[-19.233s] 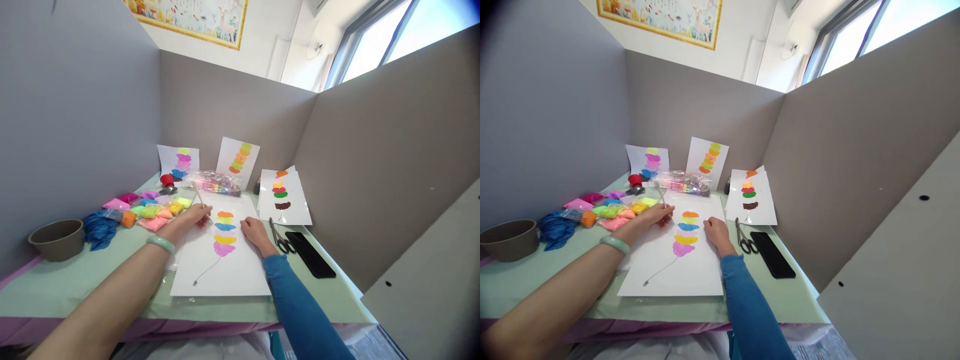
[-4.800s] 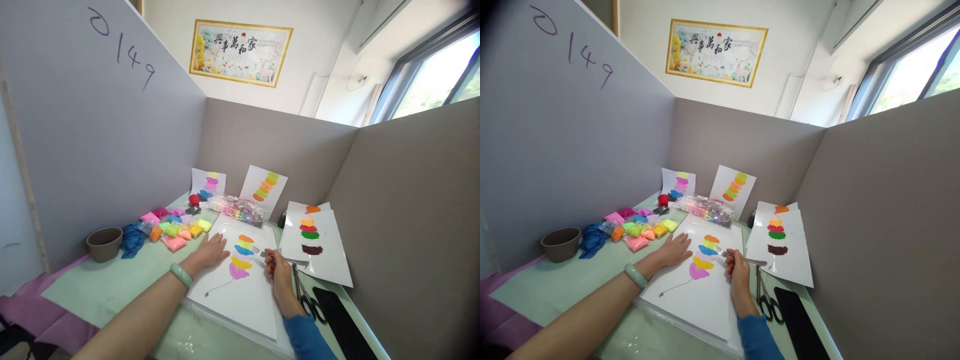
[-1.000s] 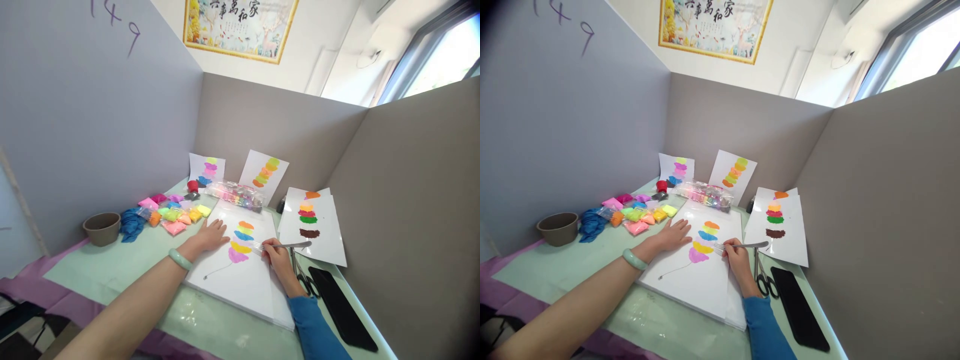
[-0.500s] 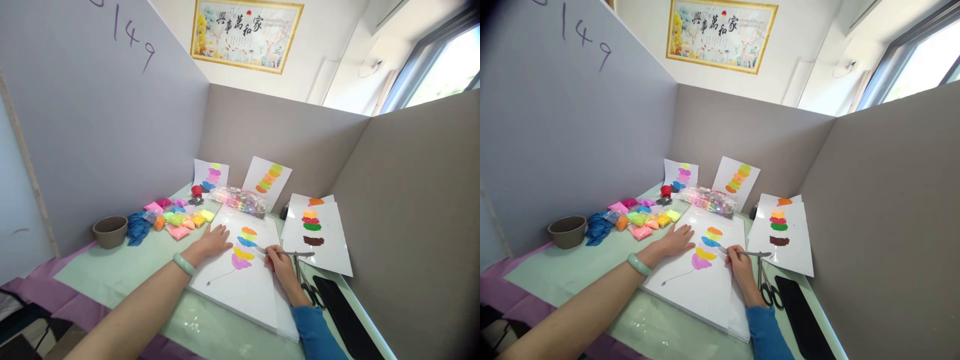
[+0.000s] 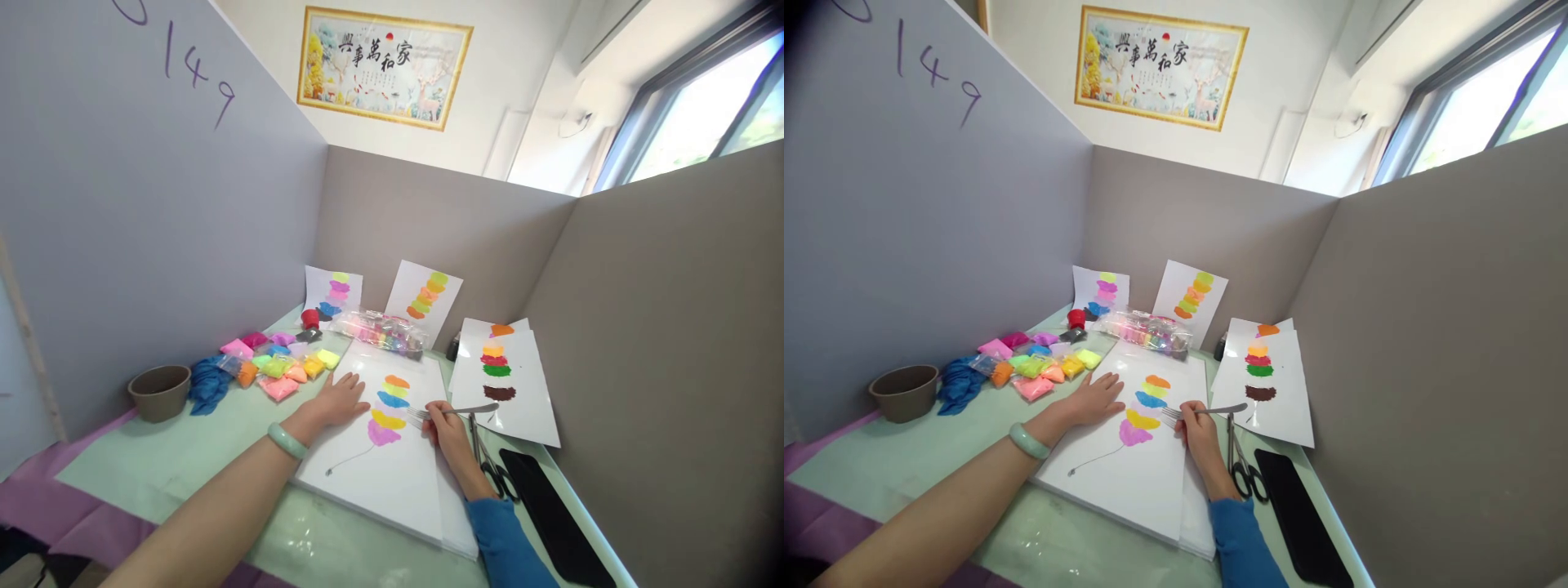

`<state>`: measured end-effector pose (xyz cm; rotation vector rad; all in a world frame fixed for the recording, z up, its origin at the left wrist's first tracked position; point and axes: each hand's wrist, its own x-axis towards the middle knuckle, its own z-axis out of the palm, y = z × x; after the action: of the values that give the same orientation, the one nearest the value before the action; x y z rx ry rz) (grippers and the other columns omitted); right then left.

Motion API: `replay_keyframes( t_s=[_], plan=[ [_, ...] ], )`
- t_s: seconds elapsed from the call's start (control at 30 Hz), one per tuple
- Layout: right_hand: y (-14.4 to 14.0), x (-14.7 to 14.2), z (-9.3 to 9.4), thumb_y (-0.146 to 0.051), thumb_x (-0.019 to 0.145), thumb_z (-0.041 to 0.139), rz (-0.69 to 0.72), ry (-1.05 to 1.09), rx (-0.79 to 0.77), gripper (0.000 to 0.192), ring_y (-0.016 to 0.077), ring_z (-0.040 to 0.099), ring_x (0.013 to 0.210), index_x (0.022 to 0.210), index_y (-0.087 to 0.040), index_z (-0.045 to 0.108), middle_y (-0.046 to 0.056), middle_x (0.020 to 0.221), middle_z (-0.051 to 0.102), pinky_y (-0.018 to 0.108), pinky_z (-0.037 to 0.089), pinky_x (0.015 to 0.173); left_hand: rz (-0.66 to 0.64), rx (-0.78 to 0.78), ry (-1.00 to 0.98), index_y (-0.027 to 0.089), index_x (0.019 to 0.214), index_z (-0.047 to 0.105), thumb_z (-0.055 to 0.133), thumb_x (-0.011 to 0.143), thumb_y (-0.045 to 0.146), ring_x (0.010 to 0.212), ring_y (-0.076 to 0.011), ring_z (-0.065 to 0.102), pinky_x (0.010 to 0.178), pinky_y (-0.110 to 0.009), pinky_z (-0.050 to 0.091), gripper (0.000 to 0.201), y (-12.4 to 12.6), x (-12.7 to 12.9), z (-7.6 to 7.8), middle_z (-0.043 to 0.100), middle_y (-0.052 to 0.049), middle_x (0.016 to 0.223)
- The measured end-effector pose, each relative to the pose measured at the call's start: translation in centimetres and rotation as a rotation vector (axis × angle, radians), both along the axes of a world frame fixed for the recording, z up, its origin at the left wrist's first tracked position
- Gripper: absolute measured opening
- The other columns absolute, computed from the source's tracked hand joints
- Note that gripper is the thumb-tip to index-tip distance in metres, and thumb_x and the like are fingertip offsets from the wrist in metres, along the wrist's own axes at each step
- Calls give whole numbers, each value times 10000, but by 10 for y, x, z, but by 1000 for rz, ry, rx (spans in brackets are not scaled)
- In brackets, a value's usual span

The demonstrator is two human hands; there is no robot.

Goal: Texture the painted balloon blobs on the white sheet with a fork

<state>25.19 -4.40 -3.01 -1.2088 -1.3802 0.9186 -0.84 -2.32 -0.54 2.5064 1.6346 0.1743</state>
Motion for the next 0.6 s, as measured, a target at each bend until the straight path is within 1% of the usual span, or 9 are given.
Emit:
replay_keyframes(
  t_s=[0.2, 0.37, 0.47, 0.6],
  plan=[
    [0, 0, -1, -519, 840, 479, 28, -37, 7, 324, 105, 387, 407, 770, -204, 508, -14, 544, 590, 252, 274, 441, -18, -1, -7, 181, 1402, 378, 312, 947, 492, 1436, -281, 169, 1110, -607, 87, 555, 2, -2, -1, 242, -163, 1545],
    [-1, 1, -1, -475, 816, 512, -19, -4, 6, 274, 108, 398, 407, 791, -203, 518, -9, 566, 604, 253, 292, 438, -18, -8, -4, 181, 1407, 372, 309, 948, 487, 1441, -280, 152, 1114, -604, 74, 555, 2, -2, -1, 238, -160, 1547],
    [0, 1, -1, -459, 816, 515, -50, -41, 21, 256, 110, 412, 417, 804, -203, 526, -11, 578, 613, 255, 317, 454, -15, -16, 3, 183, 1410, 365, 308, 951, 486, 1441, -279, 149, 1116, -601, 71, 553, 2, -1, 1, 235, -160, 1548],
    [-1, 2, 0, -474, 817, 512, -50, -79, 25, 271, 120, 435, 431, 770, -208, 527, -9, 589, 627, 264, 334, 474, -20, -14, 14, 196, 1395, 381, 313, 950, 480, 1437, -278, 162, 1109, -608, 86, 532, 2, -1, 2, 239, -156, 1547]
  ],
)
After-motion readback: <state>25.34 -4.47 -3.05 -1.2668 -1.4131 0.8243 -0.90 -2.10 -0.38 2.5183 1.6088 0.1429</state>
